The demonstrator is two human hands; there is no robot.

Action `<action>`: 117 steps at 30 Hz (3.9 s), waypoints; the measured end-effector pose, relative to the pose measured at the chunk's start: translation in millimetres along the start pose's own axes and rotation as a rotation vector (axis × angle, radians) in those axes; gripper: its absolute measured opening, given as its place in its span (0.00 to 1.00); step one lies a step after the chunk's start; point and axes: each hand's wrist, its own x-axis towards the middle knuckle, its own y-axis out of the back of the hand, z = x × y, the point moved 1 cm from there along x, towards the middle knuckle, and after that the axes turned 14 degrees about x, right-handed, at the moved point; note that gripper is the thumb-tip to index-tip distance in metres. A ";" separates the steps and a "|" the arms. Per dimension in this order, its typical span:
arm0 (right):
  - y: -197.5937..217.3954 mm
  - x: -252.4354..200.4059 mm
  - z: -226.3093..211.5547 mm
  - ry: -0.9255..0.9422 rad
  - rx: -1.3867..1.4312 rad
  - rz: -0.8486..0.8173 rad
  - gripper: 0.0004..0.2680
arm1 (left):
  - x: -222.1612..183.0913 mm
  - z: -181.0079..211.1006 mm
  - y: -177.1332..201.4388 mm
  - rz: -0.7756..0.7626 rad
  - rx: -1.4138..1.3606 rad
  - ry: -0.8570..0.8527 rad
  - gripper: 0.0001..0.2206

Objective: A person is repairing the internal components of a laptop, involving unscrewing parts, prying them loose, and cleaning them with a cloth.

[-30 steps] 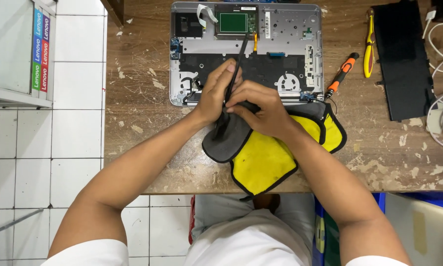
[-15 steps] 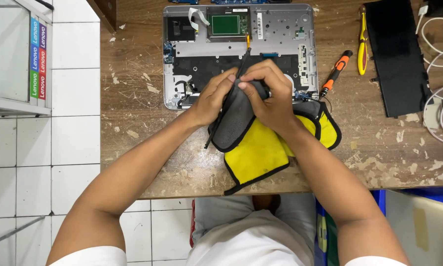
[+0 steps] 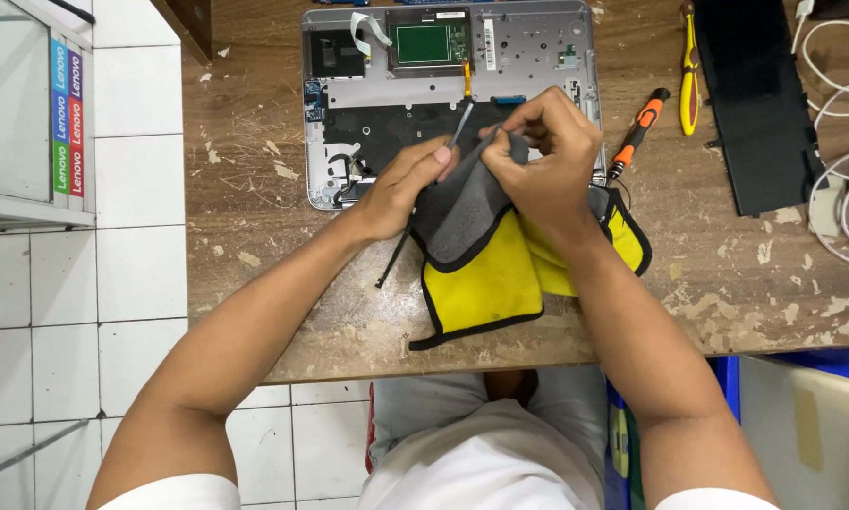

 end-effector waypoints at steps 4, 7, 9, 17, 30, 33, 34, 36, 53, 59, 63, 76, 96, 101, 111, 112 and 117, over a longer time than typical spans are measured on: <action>1.1 -4.5 8.3 -0.058 0.011 -0.006 0.11 | -1.2 -3.9 -2.2 0.091 -0.154 0.087 0.17; -4.4 -10.7 25.5 0.083 -0.089 -0.022 0.08 | -2.5 -2.8 -11.2 0.029 -0.052 0.041 0.16; -11.5 -13.3 26.7 -0.007 0.092 0.086 0.08 | -6.9 11.4 -17.6 0.057 -0.005 0.006 0.15; -23.2 -23.2 24.8 -0.303 0.523 0.088 0.05 | -5.3 -4.6 -12.6 0.143 0.071 0.044 0.21; -14.1 -6.2 10.2 -0.197 0.366 -0.225 0.08 | -7.4 -15.2 -13.0 0.297 0.058 0.057 0.22; -13.9 -7.9 10.0 -0.174 0.350 -0.246 0.10 | -3.4 2.1 -10.2 0.282 0.109 0.032 0.22; -12.7 -8.5 13.4 -0.172 0.350 -0.244 0.10 | -3.3 -2.1 -10.7 0.280 0.111 0.031 0.22; -9.7 -10.2 20.6 -0.193 0.349 -0.211 0.09 | -2.8 -10.9 -12.5 0.261 0.078 0.033 0.23; 7.6 1.9 4.3 0.193 0.150 -0.219 0.05 | -6.0 12.4 3.5 -0.300 -0.114 0.208 0.24; 2.7 -3.6 10.7 0.230 0.096 -0.175 0.04 | -6.2 7.8 3.0 -0.319 -0.151 0.243 0.23; 2.2 -3.4 14.0 0.300 0.125 -0.263 0.04 | -6.8 2.7 3.0 -0.315 -0.138 0.259 0.24; -1.0 -4.6 16.5 0.217 0.212 -0.152 0.03 | 2.6 11.7 0.8 -0.129 -0.230 0.002 0.17; 18.5 6.6 12.8 0.131 -0.028 -0.307 0.04 | -1.2 19.3 3.9 -0.373 -0.083 0.063 0.12; 17.1 2.8 18.1 0.168 0.041 -0.422 0.04 | -2.7 16.6 3.1 -0.368 0.028 0.038 0.16; 19.5 6.5 15.6 0.180 0.038 -0.331 0.03 | -0.4 22.7 1.6 -0.363 -0.003 0.045 0.06; 20.5 6.7 17.4 0.179 0.042 -0.327 0.03 | -0.1 20.8 0.9 -0.365 0.000 0.049 0.06; 21.4 4.3 24.9 0.158 0.048 -0.322 0.03 | -0.8 13.1 -0.4 -0.332 0.077 0.066 0.05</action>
